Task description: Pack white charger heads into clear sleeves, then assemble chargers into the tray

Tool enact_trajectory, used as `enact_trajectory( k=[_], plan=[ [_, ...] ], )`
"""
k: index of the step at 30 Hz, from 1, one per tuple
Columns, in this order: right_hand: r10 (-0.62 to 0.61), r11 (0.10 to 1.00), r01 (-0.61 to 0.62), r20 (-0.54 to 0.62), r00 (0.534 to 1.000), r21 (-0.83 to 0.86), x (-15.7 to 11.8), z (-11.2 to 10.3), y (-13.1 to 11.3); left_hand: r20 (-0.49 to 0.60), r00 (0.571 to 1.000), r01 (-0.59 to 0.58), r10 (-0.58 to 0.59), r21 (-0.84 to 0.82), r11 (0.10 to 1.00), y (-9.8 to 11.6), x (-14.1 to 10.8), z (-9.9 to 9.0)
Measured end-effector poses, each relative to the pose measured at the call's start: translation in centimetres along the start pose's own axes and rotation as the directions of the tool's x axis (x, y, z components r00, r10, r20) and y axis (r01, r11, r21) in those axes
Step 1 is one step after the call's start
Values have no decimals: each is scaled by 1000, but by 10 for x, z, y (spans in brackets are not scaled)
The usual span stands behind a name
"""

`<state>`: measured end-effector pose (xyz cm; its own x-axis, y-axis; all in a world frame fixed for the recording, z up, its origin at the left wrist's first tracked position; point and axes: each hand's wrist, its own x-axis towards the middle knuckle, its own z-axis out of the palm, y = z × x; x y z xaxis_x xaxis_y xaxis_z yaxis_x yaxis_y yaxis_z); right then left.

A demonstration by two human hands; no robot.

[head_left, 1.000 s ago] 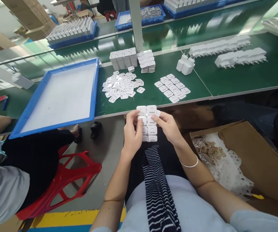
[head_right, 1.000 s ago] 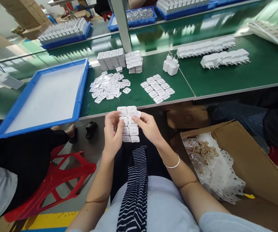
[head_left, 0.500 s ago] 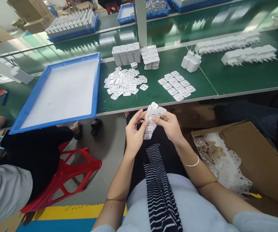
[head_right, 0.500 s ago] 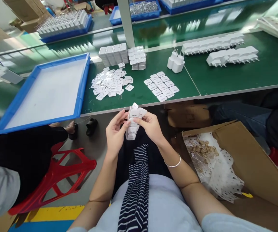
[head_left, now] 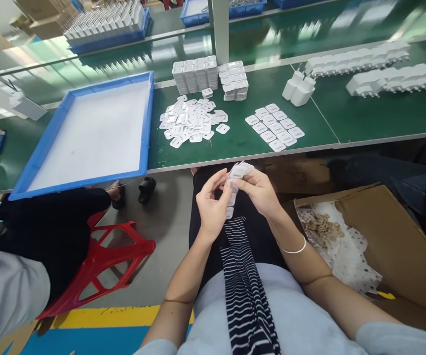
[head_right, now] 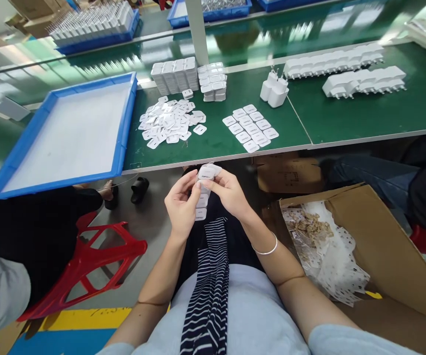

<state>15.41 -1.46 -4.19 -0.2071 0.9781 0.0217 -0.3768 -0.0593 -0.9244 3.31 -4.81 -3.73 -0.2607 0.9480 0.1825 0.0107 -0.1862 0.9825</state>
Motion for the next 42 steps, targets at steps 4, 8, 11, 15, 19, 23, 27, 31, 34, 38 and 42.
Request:
enact_trajectory(
  k=[4,8,11,15,19,23,27,31,34,38,42],
  plan=[
    [17,1000,-17,7,1000,2,-3,1,-4,-15,998,-67,68,65,996,1,-3,2],
    [-53,996,48,-49,997,-80,-3,2,-4,1,997,-71,72,53,996,2,-5,3],
    [-70,993,61,-94,993,-102,-2,3,-1,-13,998,-56,57,32,998,2,-6,4],
    [-51,996,43,-105,993,-82,-1,7,0,-52,998,-20,19,-7,1000,0,-5,6],
    [-63,995,53,-112,992,-89,0,8,-4,-87,996,14,-16,-21,1000,-1,-4,6],
    [-77,986,69,-55,995,-149,-2,6,-9,22,999,49,-49,-40,998,4,1,-1],
    [-28,985,33,32,999,-170,-4,5,-10,61,996,68,-66,-19,998,10,9,-8],
    [-16,990,20,31,999,-139,-5,6,-7,46,991,131,-126,-124,984,3,15,-10],
    [8,997,-3,53,999,-83,-6,5,-6,53,974,228,-222,-274,934,-4,18,-10],
    [-14,998,16,27,1000,-60,-6,3,-5,126,966,254,-225,-321,912,-2,17,-11],
    [-51,998,50,-35,998,-41,-3,2,-3,219,966,188,-139,-223,957,9,9,-13]
  ],
)
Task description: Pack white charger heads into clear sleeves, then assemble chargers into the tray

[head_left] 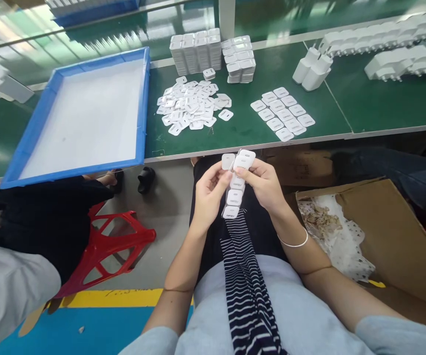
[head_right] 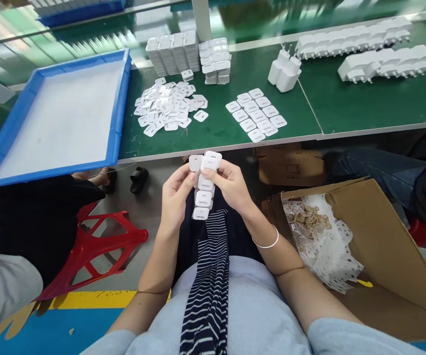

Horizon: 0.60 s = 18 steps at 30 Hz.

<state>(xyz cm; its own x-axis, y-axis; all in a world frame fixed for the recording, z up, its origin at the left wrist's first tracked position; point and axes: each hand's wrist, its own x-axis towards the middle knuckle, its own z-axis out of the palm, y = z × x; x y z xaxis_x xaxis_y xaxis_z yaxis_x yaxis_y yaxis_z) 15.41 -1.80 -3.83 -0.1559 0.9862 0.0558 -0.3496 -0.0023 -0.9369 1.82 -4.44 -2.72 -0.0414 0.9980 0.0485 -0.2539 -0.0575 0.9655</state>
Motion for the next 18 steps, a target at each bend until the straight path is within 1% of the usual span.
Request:
enact_trajectory(
  k=[3,7,10,13,15,18],
  plan=[
    [25,999,-24,-9,1000,42,1,-1,1,1,999,32,-32,0,999,1,-2,-1],
    [85,992,-87,31,996,91,1,-2,0,-35,992,118,-122,-103,988,-8,5,-7],
    [126,982,-133,61,990,132,1,-3,-4,-50,986,150,-161,-168,974,-14,9,-9],
    [125,982,-133,64,990,136,1,-4,-6,-50,989,130,-138,-142,981,-15,10,-8],
    [124,984,-131,60,990,118,0,-6,-5,-73,991,102,-110,-106,989,-14,10,-8],
    [104,991,-105,18,994,81,-1,-7,0,-101,992,73,-80,-64,995,-14,13,-9]
  ],
)
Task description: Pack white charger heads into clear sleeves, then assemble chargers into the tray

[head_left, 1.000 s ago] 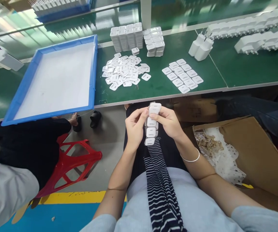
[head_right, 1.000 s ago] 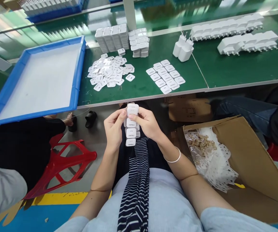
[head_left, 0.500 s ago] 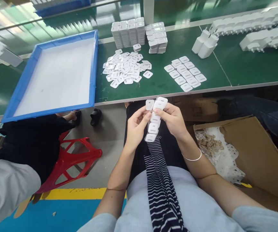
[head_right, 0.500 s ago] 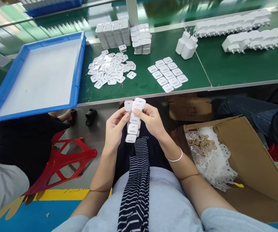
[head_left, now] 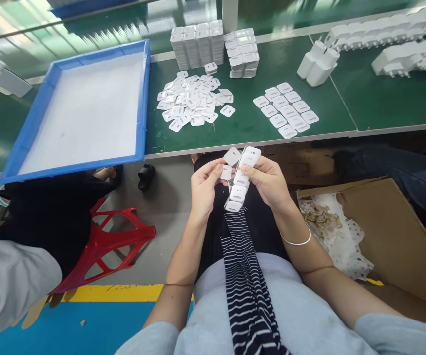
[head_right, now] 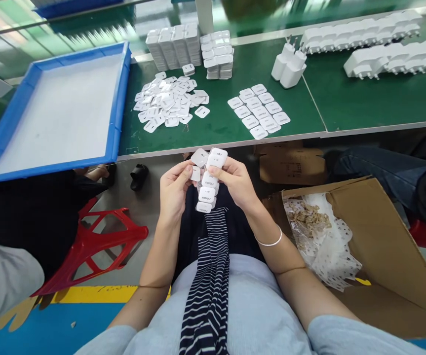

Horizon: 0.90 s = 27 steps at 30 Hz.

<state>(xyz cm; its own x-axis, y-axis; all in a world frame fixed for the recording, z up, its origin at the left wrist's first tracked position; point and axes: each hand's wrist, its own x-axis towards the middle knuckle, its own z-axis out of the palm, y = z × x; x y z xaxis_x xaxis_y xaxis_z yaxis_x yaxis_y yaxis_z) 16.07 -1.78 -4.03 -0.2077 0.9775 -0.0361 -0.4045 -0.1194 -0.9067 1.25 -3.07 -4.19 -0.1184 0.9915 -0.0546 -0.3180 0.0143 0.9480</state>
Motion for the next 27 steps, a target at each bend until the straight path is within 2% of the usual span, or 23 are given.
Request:
enact_trajectory(
  k=[4,7,8,10,11,12,13,14,15,17,19,22,27],
  plan=[
    [-74,995,68,-85,994,-74,1,2,7,-101,980,-149,169,180,972,1,8,-3],
    [-111,987,94,-138,984,-129,1,1,4,-204,928,-228,312,352,908,3,14,-14],
    [-126,983,104,-153,980,-148,0,1,1,-257,889,-251,378,418,873,5,15,-19],
    [-153,973,118,-170,973,-196,-4,-1,-5,-329,773,-289,542,579,763,9,15,-26],
    [-161,967,122,-167,973,-223,-7,-2,-7,-315,721,-305,618,656,690,11,14,-26],
    [-165,960,123,-152,975,-252,-9,-2,-8,-263,697,-324,667,714,620,13,11,-25],
    [-167,952,124,-132,977,-280,-12,-2,-9,-189,706,-351,683,744,569,14,7,-21],
    [-160,944,121,-103,982,-308,-13,-1,-8,-112,738,-383,665,742,550,14,3,-14],
    [-146,936,115,-69,987,-334,-14,1,-7,-47,785,-406,617,713,571,14,-1,-7],
    [-107,927,95,-12,994,-363,-14,3,-2,34,887,-387,461,601,700,13,-8,8],
    [-79,934,76,8,997,-350,-12,5,1,72,951,-299,300,463,835,13,-13,18],
    [-78,955,70,-15,997,-288,-9,5,3,100,984,-168,146,268,949,14,-16,20],
    [-49,978,49,5,999,-201,-9,2,-1,31,998,-50,46,120,991,14,-10,12]
  ],
)
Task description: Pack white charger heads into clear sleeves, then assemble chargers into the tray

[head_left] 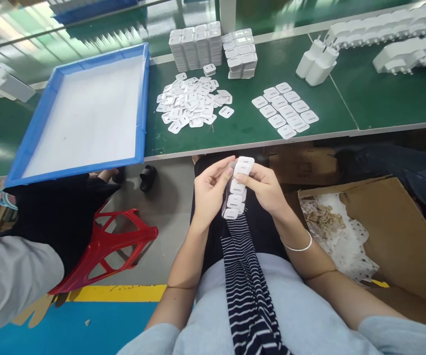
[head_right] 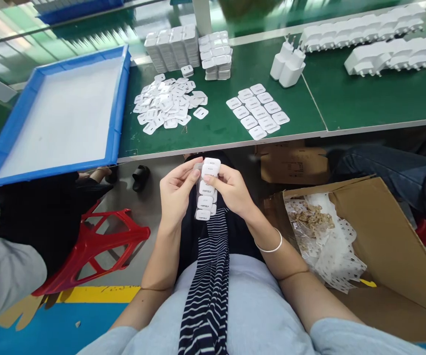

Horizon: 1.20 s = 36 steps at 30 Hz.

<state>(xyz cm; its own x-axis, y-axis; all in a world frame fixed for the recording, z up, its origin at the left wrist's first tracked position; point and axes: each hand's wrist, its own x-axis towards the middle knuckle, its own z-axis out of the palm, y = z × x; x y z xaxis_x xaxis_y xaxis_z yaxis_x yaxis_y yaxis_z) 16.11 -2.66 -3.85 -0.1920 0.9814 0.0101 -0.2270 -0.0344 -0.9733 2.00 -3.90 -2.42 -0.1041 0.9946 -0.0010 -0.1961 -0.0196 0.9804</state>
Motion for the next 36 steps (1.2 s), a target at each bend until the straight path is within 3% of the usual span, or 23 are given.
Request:
enact_trajectory(
  k=[5,8,10,12,13,14,16,20,24,27,31,36],
  plan=[
    [66,998,-66,13,998,15,3,-2,2,-79,996,46,-52,-76,996,-7,12,-8],
    [80,997,-80,-2,997,12,4,-4,3,-156,987,-35,34,-7,999,-12,18,-16],
    [82,997,-81,-44,996,10,2,-9,1,-300,940,-149,166,79,986,-14,21,-25],
    [61,998,-62,-147,987,-3,-1,-16,-3,-457,835,-242,307,195,950,-14,19,-32],
    [42,999,-47,-207,978,-20,-3,-19,-5,-502,790,-260,353,247,934,-14,16,-34],
    [17,999,-29,-258,966,-42,-5,-21,-6,-511,775,-258,373,283,924,-14,11,-33],
    [-40,995,8,-312,949,-103,-7,-21,-8,-438,828,-220,350,319,922,-13,-3,-23],
    [-122,978,64,-295,948,-201,-8,-6,-3,-243,931,-170,273,371,913,-11,-31,5],
    [-128,983,80,-301,945,-166,-7,6,2,-134,989,-40,67,191,981,-13,-38,14],
    [-126,986,85,-301,945,-147,-7,6,2,-84,991,99,-101,-26,995,-15,-35,8],
    [-85,992,58,-253,964,-111,-5,3,4,-5,965,260,-264,-160,952,-16,-30,-2],
    [-17,1000,20,-194,981,10,-2,-2,8,36,952,303,-303,-221,927,-17,-26,-4]
  ],
)
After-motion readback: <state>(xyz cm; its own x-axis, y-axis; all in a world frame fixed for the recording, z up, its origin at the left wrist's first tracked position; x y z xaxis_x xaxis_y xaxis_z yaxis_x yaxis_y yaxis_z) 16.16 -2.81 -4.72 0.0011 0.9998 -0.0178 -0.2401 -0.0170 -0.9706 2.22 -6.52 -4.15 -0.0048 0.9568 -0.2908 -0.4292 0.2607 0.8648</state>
